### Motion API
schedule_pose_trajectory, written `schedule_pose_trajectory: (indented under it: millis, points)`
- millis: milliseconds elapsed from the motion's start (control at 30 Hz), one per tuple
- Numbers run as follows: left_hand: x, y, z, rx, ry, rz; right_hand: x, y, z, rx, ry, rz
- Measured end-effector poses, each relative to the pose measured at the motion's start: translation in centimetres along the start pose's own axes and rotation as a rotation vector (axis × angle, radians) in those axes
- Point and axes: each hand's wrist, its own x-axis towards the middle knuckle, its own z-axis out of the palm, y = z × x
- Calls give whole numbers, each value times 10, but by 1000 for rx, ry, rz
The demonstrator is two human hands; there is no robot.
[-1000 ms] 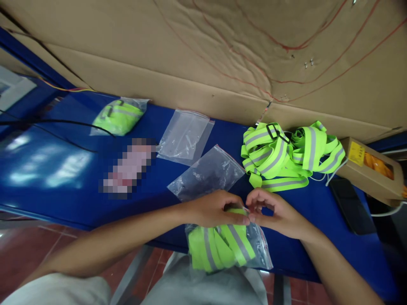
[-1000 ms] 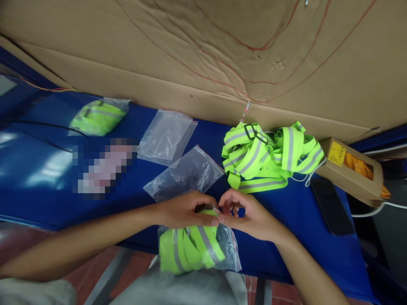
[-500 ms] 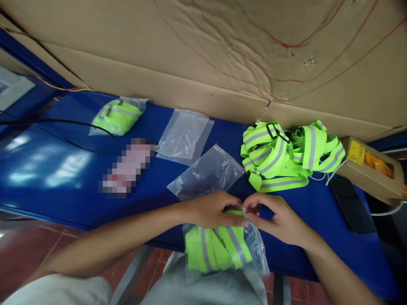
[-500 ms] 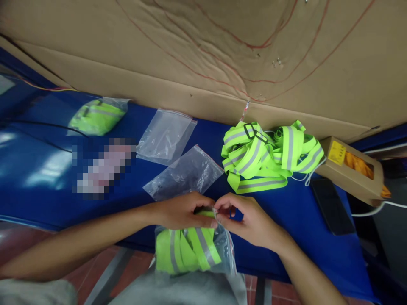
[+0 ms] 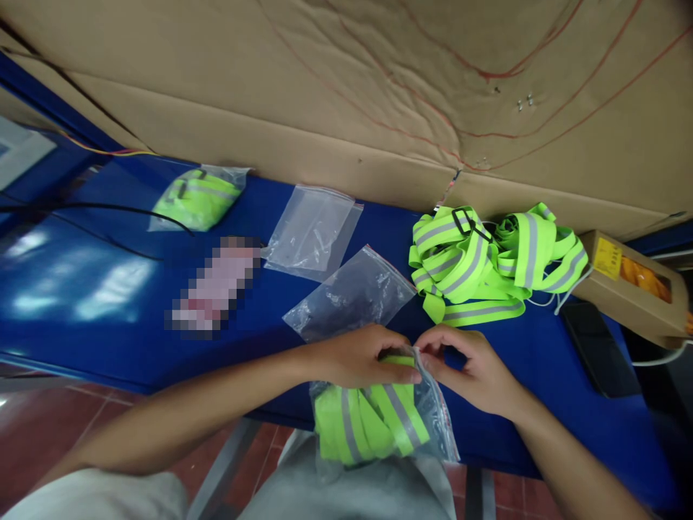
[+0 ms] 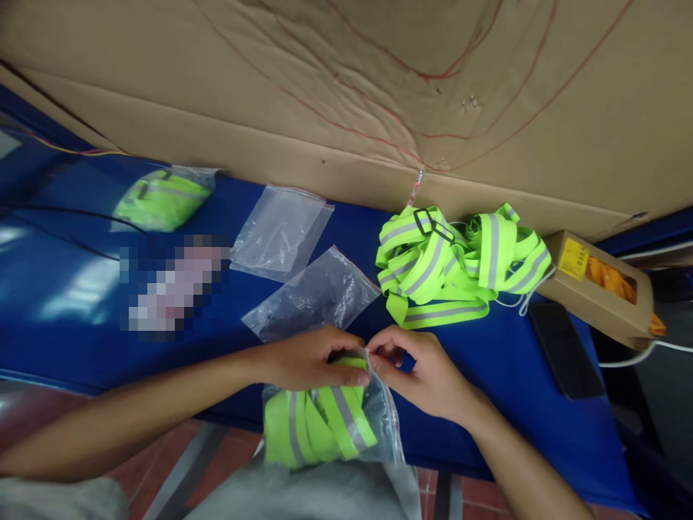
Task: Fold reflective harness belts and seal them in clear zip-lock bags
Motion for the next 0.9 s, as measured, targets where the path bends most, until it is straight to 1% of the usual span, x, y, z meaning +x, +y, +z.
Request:
schedule_pose_trajectory:
  millis: [333, 433, 500, 567, 600, 733, 833, 900]
  points:
    - [1, -2, 0, 0, 7, 7, 0, 0, 1, 13, 11, 1]
    - [-1, 0, -2, -27, 18, 15, 1, 1, 2, 115, 24, 75]
    - [-3, 2, -5, -58, 33, 21, 1, 2, 2, 225, 63, 134]
    - [-3, 3, -6, -85, 57, 23, 1, 4, 2, 275, 105, 159]
    - [-4, 4, -7, -92, 74, 23, 1, 5, 2, 271, 108, 160]
    - [-3, 4, -6, -87, 131, -1, 2, 9, 4, 256, 54, 165]
    - [-2, 3, -3, -76, 137, -27, 2, 10, 6, 274, 66, 159]
    - [-2, 3, -2, -95, 139, -13, 2, 10, 7, 247, 83, 144]
